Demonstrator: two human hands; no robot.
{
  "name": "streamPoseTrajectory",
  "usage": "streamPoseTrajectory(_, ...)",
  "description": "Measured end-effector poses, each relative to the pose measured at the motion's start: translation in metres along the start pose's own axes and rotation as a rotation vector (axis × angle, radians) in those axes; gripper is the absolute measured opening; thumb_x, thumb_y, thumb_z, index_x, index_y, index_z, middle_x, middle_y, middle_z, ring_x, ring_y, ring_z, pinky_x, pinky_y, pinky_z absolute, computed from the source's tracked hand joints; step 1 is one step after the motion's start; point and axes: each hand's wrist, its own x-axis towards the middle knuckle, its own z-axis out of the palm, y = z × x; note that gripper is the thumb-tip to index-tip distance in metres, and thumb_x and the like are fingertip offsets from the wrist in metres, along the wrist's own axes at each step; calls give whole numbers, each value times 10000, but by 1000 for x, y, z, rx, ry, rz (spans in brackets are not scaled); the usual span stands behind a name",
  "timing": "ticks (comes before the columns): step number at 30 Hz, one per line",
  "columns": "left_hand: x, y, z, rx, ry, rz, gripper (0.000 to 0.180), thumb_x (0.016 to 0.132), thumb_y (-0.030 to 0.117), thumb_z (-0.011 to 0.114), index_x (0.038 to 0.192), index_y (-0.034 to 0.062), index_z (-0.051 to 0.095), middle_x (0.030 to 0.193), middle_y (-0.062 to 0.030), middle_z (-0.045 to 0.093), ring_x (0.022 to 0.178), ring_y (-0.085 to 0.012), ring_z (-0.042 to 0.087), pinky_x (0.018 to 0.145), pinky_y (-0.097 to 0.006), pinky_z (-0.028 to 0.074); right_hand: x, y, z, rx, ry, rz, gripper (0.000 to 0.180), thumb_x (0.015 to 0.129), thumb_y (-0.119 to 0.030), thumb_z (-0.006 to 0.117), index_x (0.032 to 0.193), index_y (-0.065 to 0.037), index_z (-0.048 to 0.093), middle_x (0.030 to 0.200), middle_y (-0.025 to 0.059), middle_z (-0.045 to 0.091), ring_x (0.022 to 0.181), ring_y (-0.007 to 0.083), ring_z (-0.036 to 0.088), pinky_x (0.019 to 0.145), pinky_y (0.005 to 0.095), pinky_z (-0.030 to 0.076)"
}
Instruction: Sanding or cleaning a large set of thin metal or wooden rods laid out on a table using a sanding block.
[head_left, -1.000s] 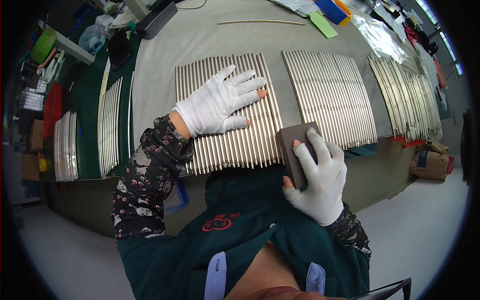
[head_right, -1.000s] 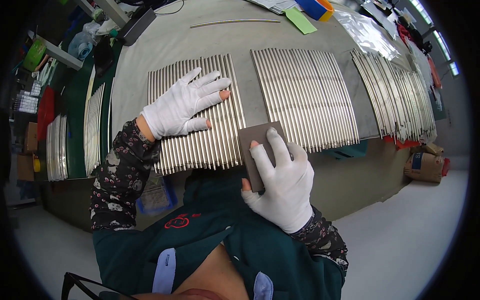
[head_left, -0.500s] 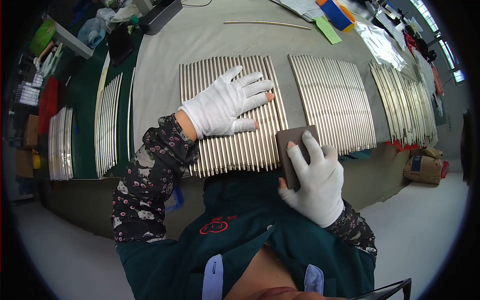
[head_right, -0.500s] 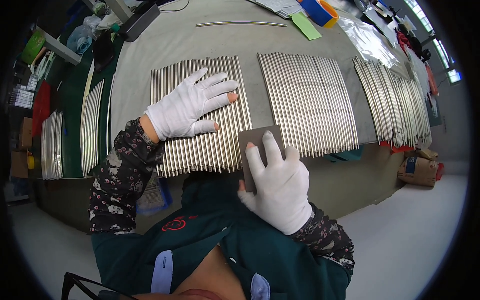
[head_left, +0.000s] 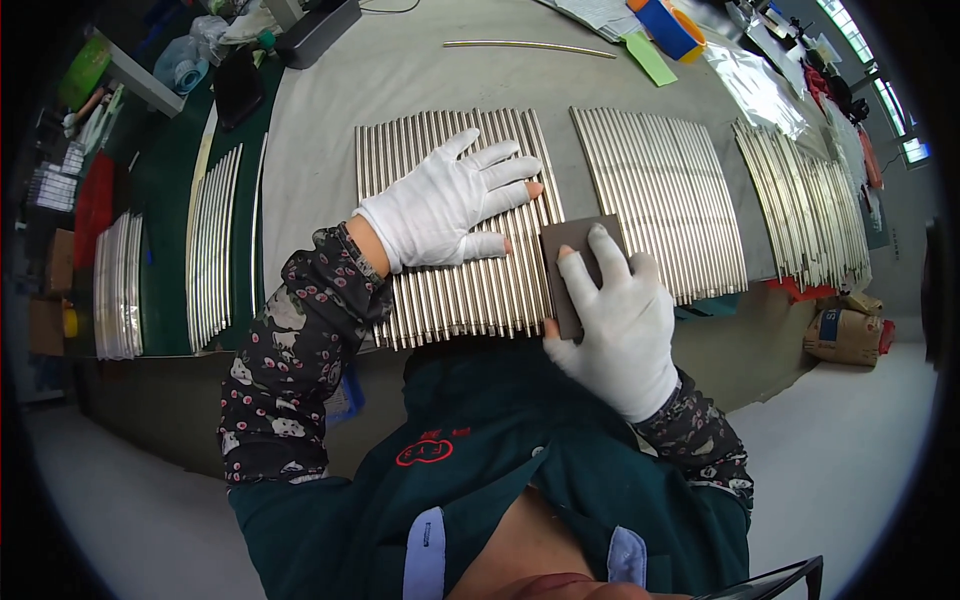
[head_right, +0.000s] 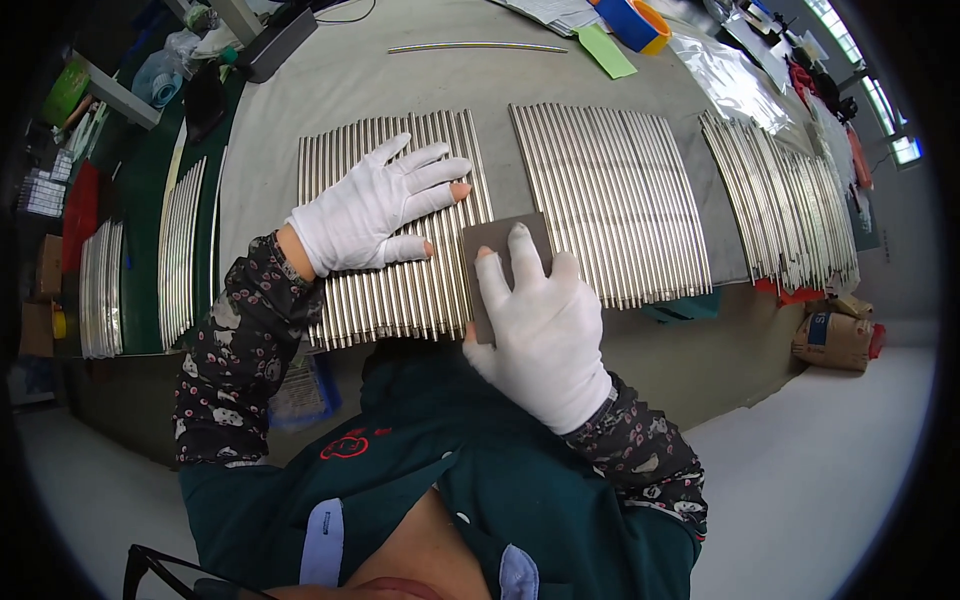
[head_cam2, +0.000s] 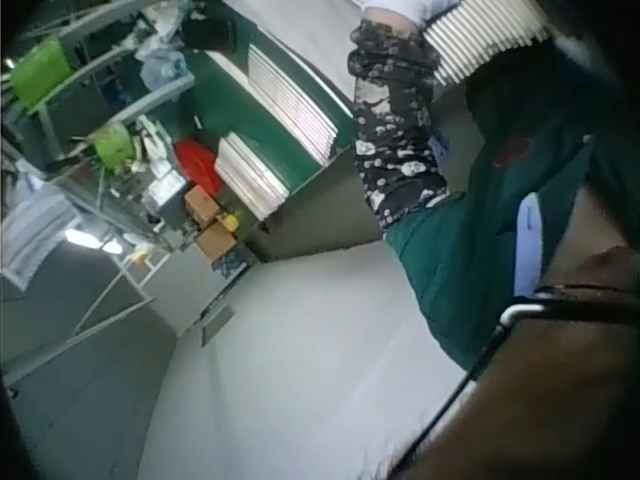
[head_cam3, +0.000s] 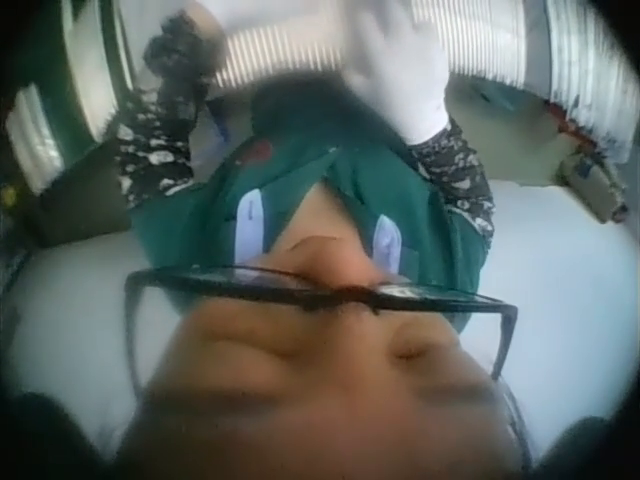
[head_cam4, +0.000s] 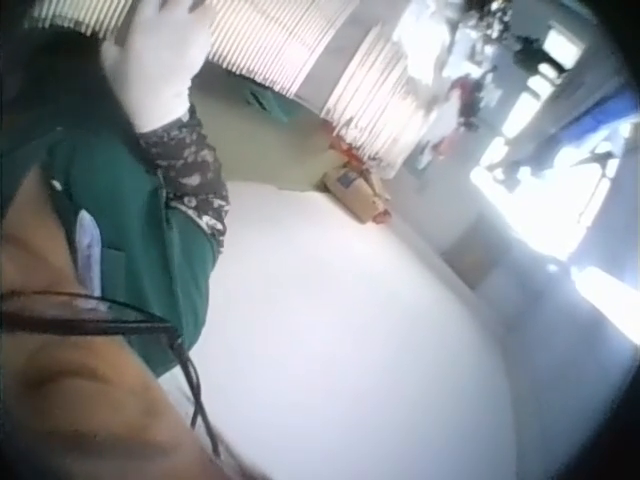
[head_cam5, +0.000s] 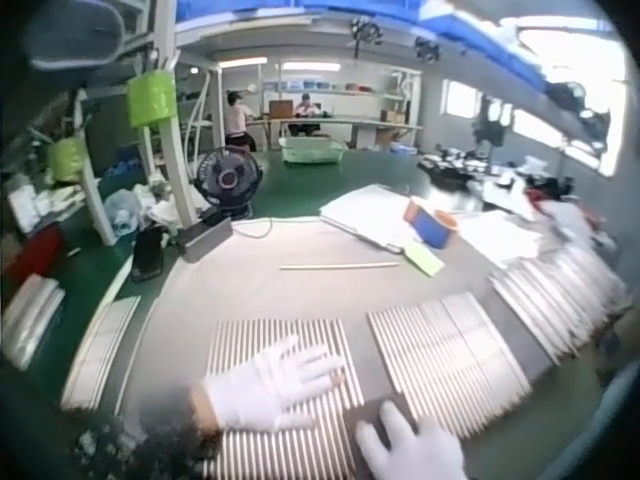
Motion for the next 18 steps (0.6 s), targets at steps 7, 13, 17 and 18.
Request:
streamPoseTrajectory(7, 2, 1, -4, -23, -11, 9, 661, 901, 575, 405, 1339, 82, 452, 1453, -114, 382, 1331, -359, 354, 1098, -552, 236, -15, 11, -13, 122, -4, 7, 628, 573, -296, 759, 1148, -109, 587, 1208, 161, 535, 861, 323, 528, 671, 389, 495)
streamPoseTrajectory(13, 9, -3, 1, 64, 61, -28, 701, 911, 576, 384, 1446, 126, 332, 1487, -124, 341, 1364, -361, 314, 1113, -553, 218, -35, 18, -8, 135, 37, 39, 646, 571, -285, 757, 1173, -129, 579, 1244, 157, 509, 892, 320, 507, 695, 394, 481)
streamPoseTrajectory(17, 7, -5, 5, 49, -30, -27, 703, 914, 579, 376, 1463, 144, 308, 1506, -131, 314, 1364, -364, 317, 1115, -553, 213, -36, 16, -9, 139, 40, 52, 655, 568, -286, 761, 1179, -134, 578, 1259, 157, 502, 903, 320, 505, 716, 392, 475)
streamPoseTrajectory(18, 7, -6, 6, 42, -20, -25, 707, 914, 581, 375, 1464, 143, 304, 1506, -133, 313, 1363, -367, 320, 1116, -555, 210, -35, 16, -10, 141, 41, 55, 655, 568, -286, 761, 1179, -134, 578, 1259, 157, 502, 903, 320, 505, 716, 392, 475)
